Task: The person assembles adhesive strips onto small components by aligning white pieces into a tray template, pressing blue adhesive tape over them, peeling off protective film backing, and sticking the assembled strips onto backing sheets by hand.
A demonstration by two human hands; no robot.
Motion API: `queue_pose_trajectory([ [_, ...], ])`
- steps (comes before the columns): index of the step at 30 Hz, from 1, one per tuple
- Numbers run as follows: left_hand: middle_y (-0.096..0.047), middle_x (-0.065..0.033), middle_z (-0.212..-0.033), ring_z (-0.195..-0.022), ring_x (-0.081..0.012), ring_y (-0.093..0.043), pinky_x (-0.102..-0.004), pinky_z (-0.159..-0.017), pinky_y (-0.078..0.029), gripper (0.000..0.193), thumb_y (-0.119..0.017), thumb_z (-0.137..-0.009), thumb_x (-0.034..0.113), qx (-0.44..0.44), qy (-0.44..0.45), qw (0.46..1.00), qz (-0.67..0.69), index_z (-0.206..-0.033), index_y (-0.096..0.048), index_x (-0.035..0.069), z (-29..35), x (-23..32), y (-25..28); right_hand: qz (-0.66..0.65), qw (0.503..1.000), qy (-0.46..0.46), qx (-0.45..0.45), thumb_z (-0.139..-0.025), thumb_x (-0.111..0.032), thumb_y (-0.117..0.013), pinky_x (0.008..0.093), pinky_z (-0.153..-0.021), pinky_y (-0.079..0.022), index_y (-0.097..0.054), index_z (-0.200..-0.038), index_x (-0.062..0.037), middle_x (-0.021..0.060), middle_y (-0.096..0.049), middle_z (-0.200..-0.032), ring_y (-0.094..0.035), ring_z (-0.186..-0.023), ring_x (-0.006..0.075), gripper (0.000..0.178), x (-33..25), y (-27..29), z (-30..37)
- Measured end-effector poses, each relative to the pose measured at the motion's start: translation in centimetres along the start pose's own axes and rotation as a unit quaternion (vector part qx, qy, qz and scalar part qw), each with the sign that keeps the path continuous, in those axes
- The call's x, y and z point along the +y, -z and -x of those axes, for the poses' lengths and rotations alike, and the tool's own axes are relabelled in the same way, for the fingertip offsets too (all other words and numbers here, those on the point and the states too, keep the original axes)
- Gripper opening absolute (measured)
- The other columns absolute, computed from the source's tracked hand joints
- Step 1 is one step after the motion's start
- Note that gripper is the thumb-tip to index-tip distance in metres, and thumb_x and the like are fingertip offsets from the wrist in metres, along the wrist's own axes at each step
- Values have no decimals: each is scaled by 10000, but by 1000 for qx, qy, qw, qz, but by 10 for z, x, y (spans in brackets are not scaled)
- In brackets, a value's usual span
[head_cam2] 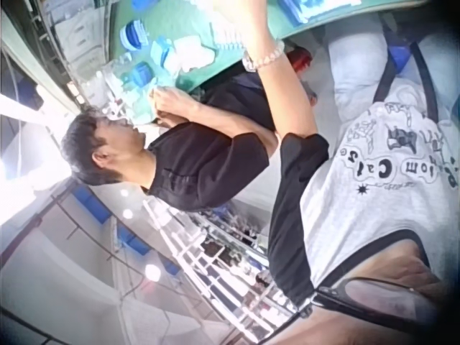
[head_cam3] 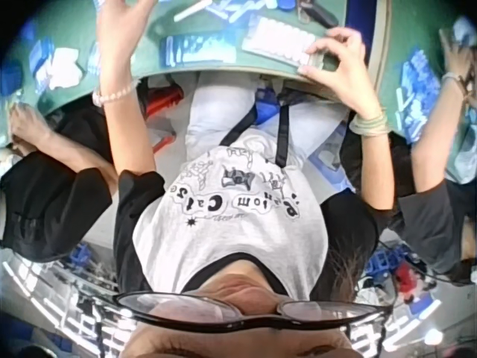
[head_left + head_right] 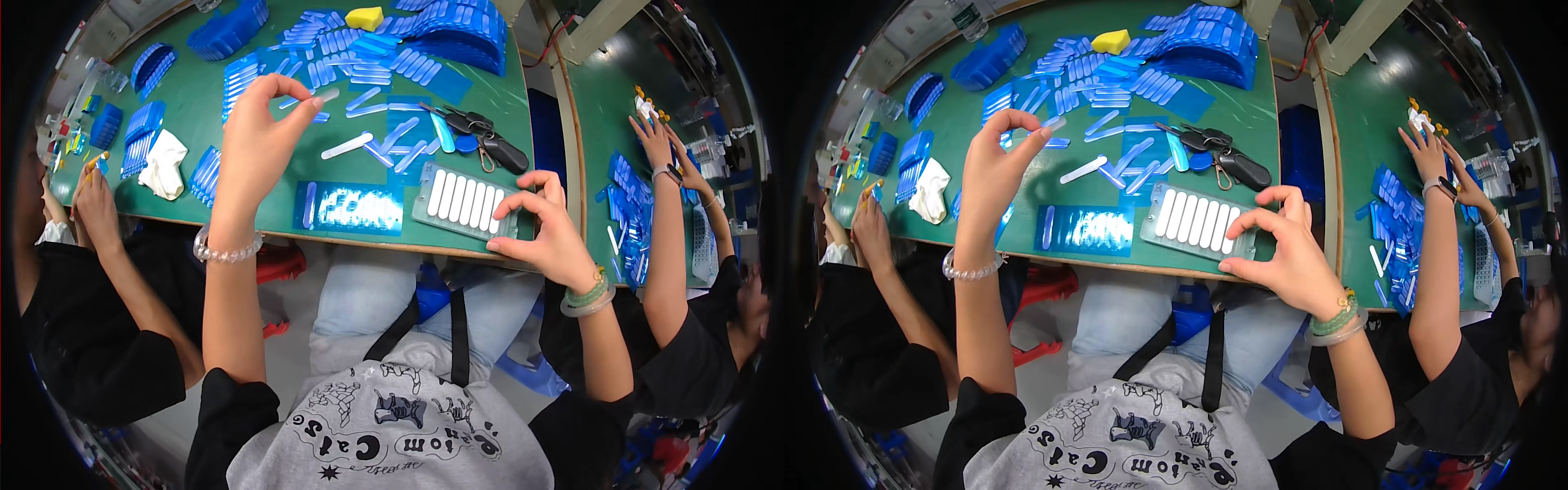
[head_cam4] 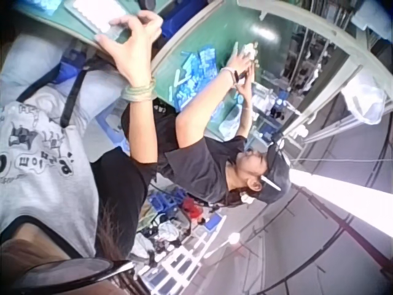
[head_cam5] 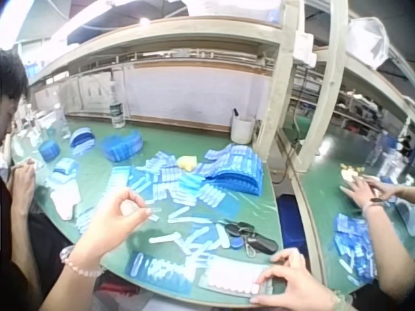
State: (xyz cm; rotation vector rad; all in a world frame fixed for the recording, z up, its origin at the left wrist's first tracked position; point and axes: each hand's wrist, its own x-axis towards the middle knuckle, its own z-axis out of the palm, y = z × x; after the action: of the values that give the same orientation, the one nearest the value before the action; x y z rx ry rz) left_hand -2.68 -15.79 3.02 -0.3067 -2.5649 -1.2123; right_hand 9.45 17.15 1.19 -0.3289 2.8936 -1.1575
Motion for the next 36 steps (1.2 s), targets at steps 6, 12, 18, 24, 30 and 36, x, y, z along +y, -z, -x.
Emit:
queue_pose_trajectory([
  [6,-671,-69,-891,-909,-163,-631,-291,-844,-467,169,-696,-863,127,-18,2,1000,21,-927,-615,-7,-2,-8,2,78,995,3,-64,-672,-250,-860,383,-989,-338,-666,-937,-139,52,-504,-1198,-447,-1132,273,347,-11,12,-20],
  [12,-672,-85,-955,-944,-233,-627,-348,-854,-446,179,-678,-862,85,63,-41,995,-58,-1022,-629,22,52,1,18,115,991,49,-48,-612,-226,-889,370,-957,-398,-607,-1050,-104,61,-549,-1123,-501,-1077,268,535,-10,15,-28],
  [18,-622,-46,-1008,-1002,-267,-560,-382,-864,-347,278,-698,-745,-6,117,-102,968,-198,-1001,-646,88,153,-16,20,172,982,61,39,-601,-217,-881,393,-981,-357,-563,-1262,-68,81,-608,-1170,-499,-1105,297,747,-38,13,-23],
  [24,-629,-41,-998,-985,-254,-570,-371,-852,-353,286,-702,-731,-32,122,-65,976,-166,-985,-656,91,180,-27,16,207,950,234,25,-715,-176,-799,393,-847,-430,-630,-1181,-61,99,-637,-1135,-571,-981,280,510,-120,-107,-42],
  [30,-589,-135,-1146,-1004,-252,-575,-353,-860,-470,281,-639,-813,-90,54,60,985,151,-1068,-587,16,195,-14,7,85,954,267,104,-738,-90,-719,341,-642,-477,-662,-1130,-13,68,-681,-989,-616,-754,214,404,-92,-129,-17],
  [36,-554,-146,-1189,-1114,-181,-571,-300,-885,-483,570,-692,-839,-30,-10,134,906,400,-1349,-440,-1,157,29,-5,-453,879,-21,146,-858,105,-662,280,-656,-579,-542,-1217,35,144,-668,-1014,-690,-773,162,384,-110,-106,33],
])
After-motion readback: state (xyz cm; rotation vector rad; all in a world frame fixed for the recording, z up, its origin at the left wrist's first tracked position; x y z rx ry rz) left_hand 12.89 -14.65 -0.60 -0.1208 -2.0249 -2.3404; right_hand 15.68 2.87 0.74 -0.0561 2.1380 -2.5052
